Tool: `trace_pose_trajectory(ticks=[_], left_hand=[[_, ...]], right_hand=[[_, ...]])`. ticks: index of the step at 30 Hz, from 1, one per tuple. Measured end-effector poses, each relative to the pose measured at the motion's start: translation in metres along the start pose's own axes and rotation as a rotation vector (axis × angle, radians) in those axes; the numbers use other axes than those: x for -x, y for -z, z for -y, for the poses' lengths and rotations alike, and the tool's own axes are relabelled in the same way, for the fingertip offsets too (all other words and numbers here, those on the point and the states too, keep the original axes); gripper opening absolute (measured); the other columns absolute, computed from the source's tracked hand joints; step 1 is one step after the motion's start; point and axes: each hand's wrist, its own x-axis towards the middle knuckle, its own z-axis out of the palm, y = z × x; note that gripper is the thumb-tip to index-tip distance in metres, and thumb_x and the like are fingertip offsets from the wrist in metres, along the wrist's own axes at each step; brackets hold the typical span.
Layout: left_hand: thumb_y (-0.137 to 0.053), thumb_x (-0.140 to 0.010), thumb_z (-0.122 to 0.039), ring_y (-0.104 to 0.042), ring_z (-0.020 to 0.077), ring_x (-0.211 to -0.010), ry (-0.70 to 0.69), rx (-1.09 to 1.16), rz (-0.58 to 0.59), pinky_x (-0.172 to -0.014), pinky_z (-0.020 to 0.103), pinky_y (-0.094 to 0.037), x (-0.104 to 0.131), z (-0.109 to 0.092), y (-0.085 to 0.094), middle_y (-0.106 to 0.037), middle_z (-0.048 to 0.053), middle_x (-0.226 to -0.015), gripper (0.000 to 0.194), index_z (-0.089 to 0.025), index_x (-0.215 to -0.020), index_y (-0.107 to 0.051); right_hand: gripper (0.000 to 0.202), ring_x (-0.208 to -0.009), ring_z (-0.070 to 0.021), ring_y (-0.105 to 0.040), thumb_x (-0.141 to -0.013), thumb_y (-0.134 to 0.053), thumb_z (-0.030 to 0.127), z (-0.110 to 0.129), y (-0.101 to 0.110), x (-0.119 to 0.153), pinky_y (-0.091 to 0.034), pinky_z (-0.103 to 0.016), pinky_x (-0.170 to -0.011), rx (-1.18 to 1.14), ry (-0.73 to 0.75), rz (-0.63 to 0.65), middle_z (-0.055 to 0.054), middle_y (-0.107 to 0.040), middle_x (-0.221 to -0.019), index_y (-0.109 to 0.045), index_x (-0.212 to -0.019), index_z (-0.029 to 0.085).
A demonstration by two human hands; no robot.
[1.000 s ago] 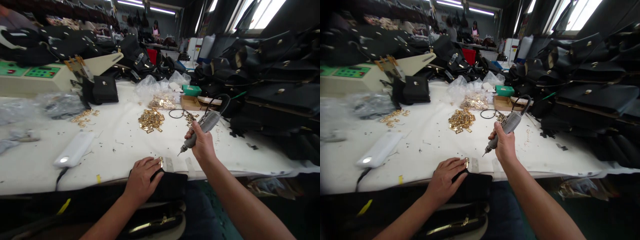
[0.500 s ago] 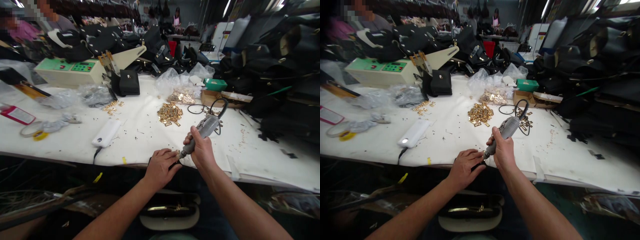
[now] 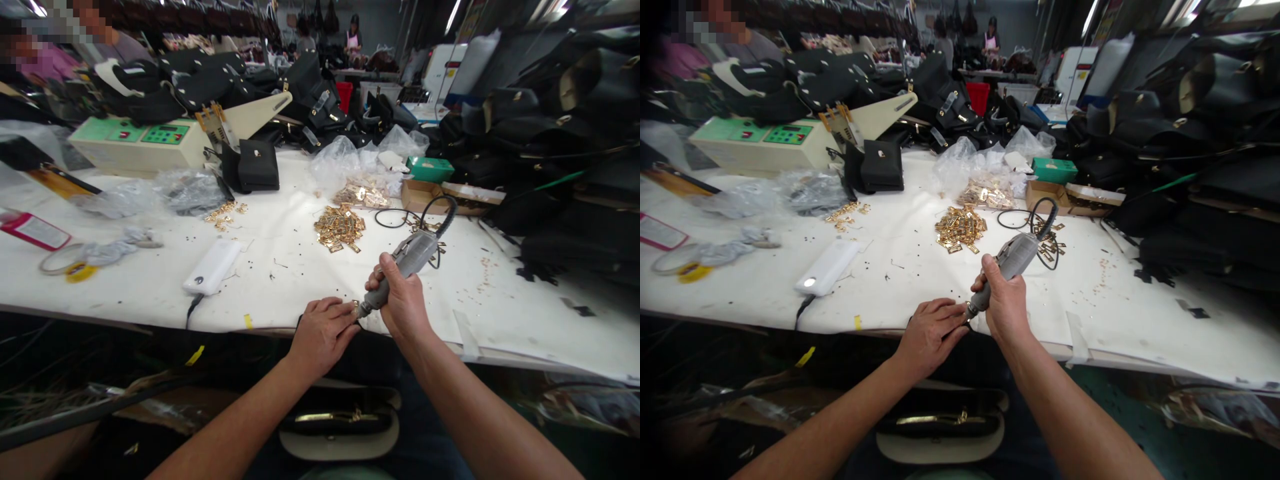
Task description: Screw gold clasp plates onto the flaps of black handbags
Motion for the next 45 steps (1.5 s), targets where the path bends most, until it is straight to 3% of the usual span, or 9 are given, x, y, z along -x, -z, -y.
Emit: trace_pose_trajectory(ticks=[11,21,45], left_hand=[[-0.06,-0.099,-0.039,-0.059,0.0263,-0.122,-0.003,0.005,-0.003,-0.099,0.049,-0.047,0.001,0.0018,-0.0011,-0.072,0.003,-0.128,0.028,-0.031,-0.123,-0.071],[-0.06,-0.099,-0.033,-0.06,0.0258,-0.121,0.012,0.023,-0.005,-0.098,0.048,-0.047,0.0004,0.0008,-0.0022,-0.072,0.001,-0.128,0.026,-0.03,-0.122,-0.071],[-0.061,-0.099,-0.034,-0.059,0.0234,-0.121,0.017,0.024,-0.015,-0.096,0.045,-0.045,0.0011,0.0021,-0.0031,-0.072,-0.004,-0.129,0.024,-0.032,-0.12,-0.071]], right_hand=[[0.041,-0.048,-0.0115,-0.053,-0.076,-0.083,0.051,-0.0044,0.0004,0.0017,-0.043,-0.022,-0.043,0.035,0.023,0.005,0.003,-0.057,-0.058,-0.059,-0.081,0.019],[0.041,-0.048,-0.0111,-0.051,-0.076,-0.082,0.052,-0.0063,0.0009,0.0003,-0.043,-0.022,-0.042,0.048,0.043,0.009,0.003,-0.057,-0.058,-0.06,-0.083,0.019],[0.038,-0.052,-0.0114,-0.055,-0.077,-0.084,0.046,-0.0017,0.005,-0.0039,-0.047,-0.022,-0.048,0.053,0.11,-0.003,0.003,-0.058,-0.061,-0.063,-0.088,0.017]])
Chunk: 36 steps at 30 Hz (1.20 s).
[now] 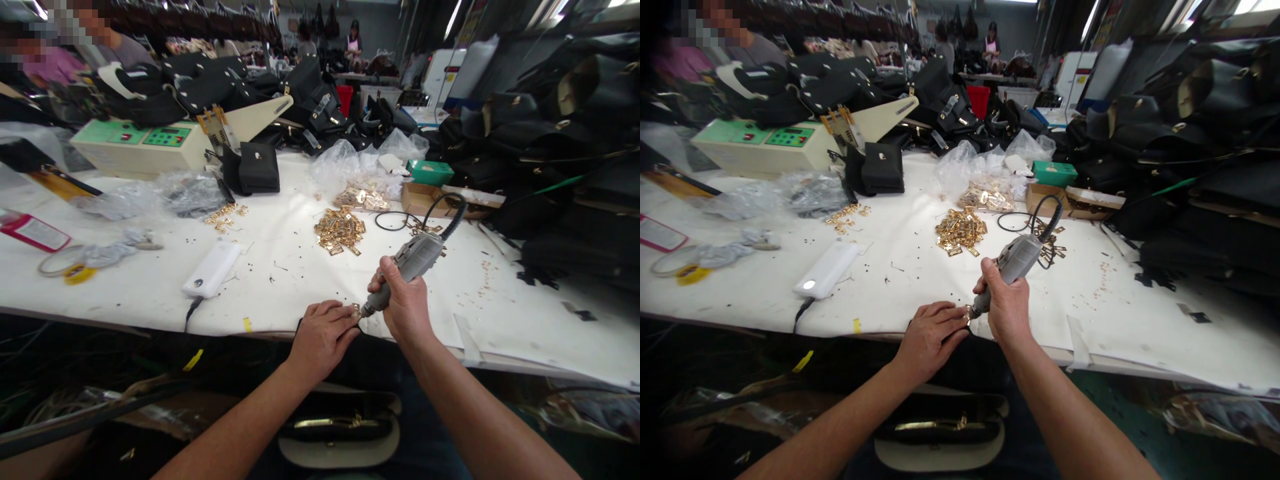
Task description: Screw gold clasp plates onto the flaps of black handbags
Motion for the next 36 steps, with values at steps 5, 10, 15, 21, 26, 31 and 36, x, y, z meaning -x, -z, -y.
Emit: trace_pose_trajectory(ticks=[5,10,15,21,26,31,36], left_hand=[[-0.062,-0.098,-0.034,-0.06,0.023,-0.12,-0.005,0.003,-0.011,-0.097,0.045,-0.046,-0.001,-0.001,0.0,-0.073,-0.003,-0.127,0.022,-0.031,-0.118,-0.072],[-0.063,-0.098,-0.032,-0.059,0.0231,-0.119,-0.004,0.003,-0.022,-0.097,0.046,-0.045,-0.002,0.0,-0.001,-0.073,-0.004,-0.127,0.022,-0.031,-0.119,-0.071],[-0.063,-0.098,-0.033,-0.059,0.0233,-0.12,0.005,0.008,-0.027,-0.097,0.046,-0.045,-0.001,0.001,-0.003,-0.073,-0.004,-0.128,0.021,-0.03,-0.117,-0.072],[-0.064,-0.097,-0.032,-0.06,0.0238,-0.119,0.001,0.003,-0.024,-0.097,0.047,-0.046,-0.001,0.0,-0.002,-0.073,-0.001,-0.126,0.021,-0.029,-0.116,-0.073],[-0.065,-0.096,-0.031,-0.06,0.0235,-0.119,-0.011,-0.009,-0.032,-0.097,0.046,-0.047,-0.001,0.0,-0.002,-0.073,-0.001,-0.126,0.022,-0.028,-0.117,-0.072],[-0.065,-0.096,-0.031,-0.061,0.0236,-0.119,-0.01,-0.006,-0.056,-0.096,0.046,-0.047,-0.001,-0.001,-0.003,-0.074,0.0,-0.124,0.021,-0.028,-0.116,-0.073],[-0.064,-0.097,-0.031,-0.06,0.0242,-0.119,0.002,-0.001,-0.039,-0.097,0.046,-0.047,-0.002,-0.001,-0.004,-0.074,0.0,-0.126,0.023,-0.028,-0.118,-0.071]], right_hand=[[0.038,-0.049,-0.0115,-0.054,-0.076,-0.084,0.047,0.001,-0.002,-0.016,-0.047,-0.022,-0.045,0.039,0.082,-0.04,0.003,-0.058,-0.059,-0.064,-0.087,0.017],[0.04,-0.044,-0.012,-0.053,-0.076,-0.083,0.049,-0.008,-0.008,-0.021,-0.044,-0.022,-0.039,0.14,0.111,-0.042,0.002,-0.06,-0.057,-0.065,-0.089,0.016],[0.041,-0.041,-0.012,-0.05,-0.078,-0.079,0.052,-0.013,-0.011,-0.016,-0.041,-0.021,-0.034,0.209,0.064,0.019,0.002,-0.061,-0.057,-0.064,-0.092,0.016],[0.04,-0.049,-0.0139,-0.057,-0.079,-0.079,0.052,-0.011,-0.01,-0.018,-0.048,-0.022,-0.043,0.32,0.07,0.078,0.0,-0.062,-0.058,-0.066,-0.09,0.016],[0.037,-0.047,-0.0142,-0.057,-0.077,-0.077,0.05,-0.005,-0.022,-0.018,-0.048,-0.024,-0.045,0.486,0.04,0.166,0.0,-0.062,-0.057,-0.068,-0.084,0.015],[0.026,-0.045,-0.0125,-0.053,-0.076,-0.071,0.036,-0.002,-0.035,-0.019,-0.044,-0.022,-0.045,0.636,0.06,0.257,0.001,-0.058,-0.049,-0.06,-0.061,0.017],[0.026,-0.042,-0.012,-0.051,-0.076,-0.066,0.033,-0.004,-0.033,-0.022,-0.043,-0.021,-0.042,0.626,0.043,0.337,0.001,-0.056,-0.047,-0.055,-0.058,0.018]])
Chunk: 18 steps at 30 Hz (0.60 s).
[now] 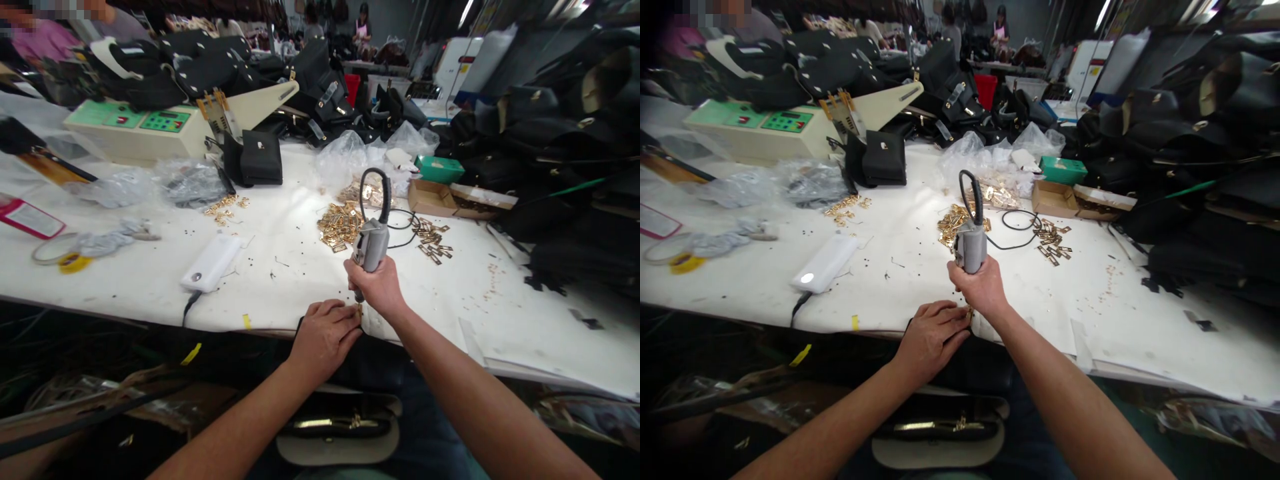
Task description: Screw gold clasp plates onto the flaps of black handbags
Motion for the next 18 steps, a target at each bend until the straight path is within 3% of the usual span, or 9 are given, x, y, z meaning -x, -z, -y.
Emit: trace_pose_trajectory(ticks=[10,15,18], left_hand=[[-0.063,-0.097,-0.03,-0.058,0.0244,-0.121,-0.001,-0.041,0.069,-0.098,0.046,-0.046,-0.002,-0.002,0.007,-0.073,0.002,-0.126,0.023,-0.029,-0.119,-0.07],[-0.068,-0.091,-0.023,-0.058,0.0269,-0.12,-0.004,-0.153,0.173,-0.099,0.047,-0.046,-0.006,-0.016,0.019,-0.071,0.003,-0.125,0.03,-0.029,-0.12,-0.069],[-0.067,-0.09,-0.021,-0.06,0.0268,-0.11,0.032,-0.207,0.167,-0.095,0.046,-0.047,-0.004,-0.024,0.02,-0.072,0.005,-0.113,0.022,-0.027,-0.111,-0.072]], right_hand=[[0.027,-0.041,-0.0115,-0.05,-0.073,-0.073,0.038,-0.003,-0.008,0.002,-0.04,-0.021,-0.039,-0.063,0.005,0.045,0.003,-0.053,-0.047,-0.057,-0.061,0.019],[0.035,-0.044,-0.0118,-0.052,-0.071,-0.078,0.043,-0.001,-0.007,0.008,-0.042,-0.021,-0.04,-0.128,0.017,0.096,0.004,-0.052,-0.049,-0.055,-0.062,0.019],[0.04,-0.041,-0.0105,-0.049,-0.069,-0.082,0.048,-0.001,-0.004,0.011,-0.04,-0.02,-0.038,-0.158,-0.003,0.071,0.004,-0.053,-0.047,-0.055,-0.063,0.018]])
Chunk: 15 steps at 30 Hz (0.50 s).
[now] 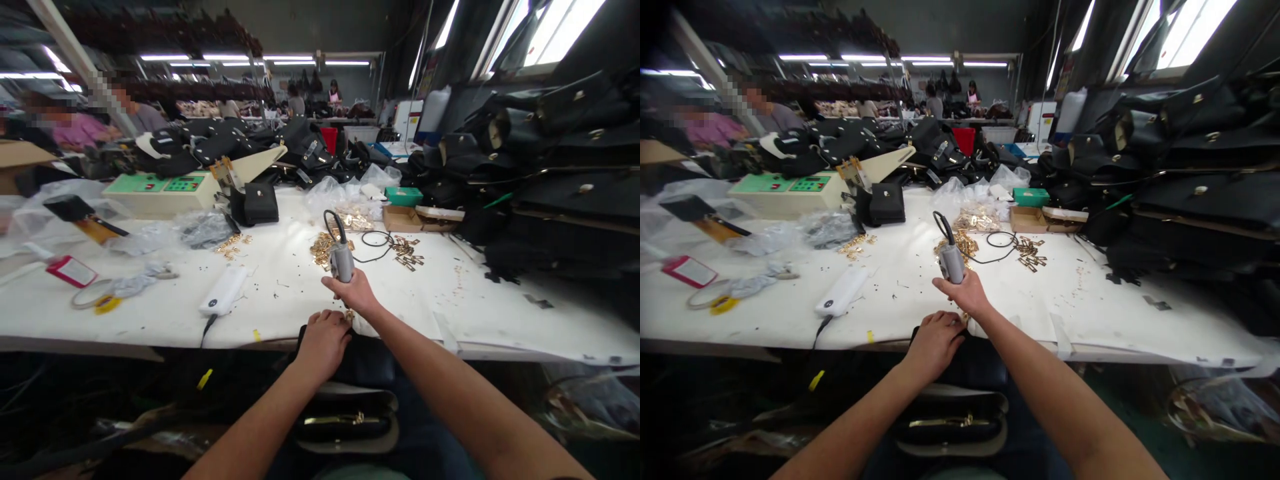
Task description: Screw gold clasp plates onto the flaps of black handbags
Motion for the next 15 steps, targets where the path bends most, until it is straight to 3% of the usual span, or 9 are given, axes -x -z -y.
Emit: trace_pose_trajectory(ticks=[5,9,15], left_hand=[[-0.069,-0.089,-0.019,-0.063,0.0251,-0.105,0.031,0.006,-0.06,-0.09,0.042,-0.05,0.004,-0.003,-0.007,-0.074,0.005,-0.107,0.021,-0.025,-0.109,-0.074],[-0.072,-0.089,-0.022,-0.066,0.0229,-0.103,0.044,0.041,-0.097,-0.088,0.04,-0.052,0.003,0.002,-0.01,-0.077,0.003,-0.105,0.015,-0.025,-0.103,-0.077],[-0.065,-0.093,-0.023,-0.065,0.0237,-0.104,0.036,0.073,-0.143,-0.086,0.042,-0.051,0.003,0.001,-0.011,-0.076,0.005,-0.108,0.017,-0.025,-0.105,-0.077]], right_hand=[[0.045,-0.039,-0.0103,-0.049,-0.069,-0.082,0.056,-0.001,0.006,0.003,-0.038,-0.02,-0.036,-0.043,-0.004,-0.048,0.0,-0.06,-0.048,-0.062,-0.068,0.015],[0.047,-0.044,-0.0122,-0.054,-0.072,-0.08,0.058,0.007,0.021,0.006,-0.042,-0.021,-0.04,-0.138,0.084,-0.179,-0.002,-0.062,-0.05,-0.063,-0.066,0.014],[0.045,-0.045,-0.0132,-0.056,-0.075,-0.079,0.056,0.028,0.089,0.012,-0.045,-0.023,-0.042,-0.129,0.208,-0.369,-0.002,-0.062,-0.052,-0.064,-0.065,0.015]])
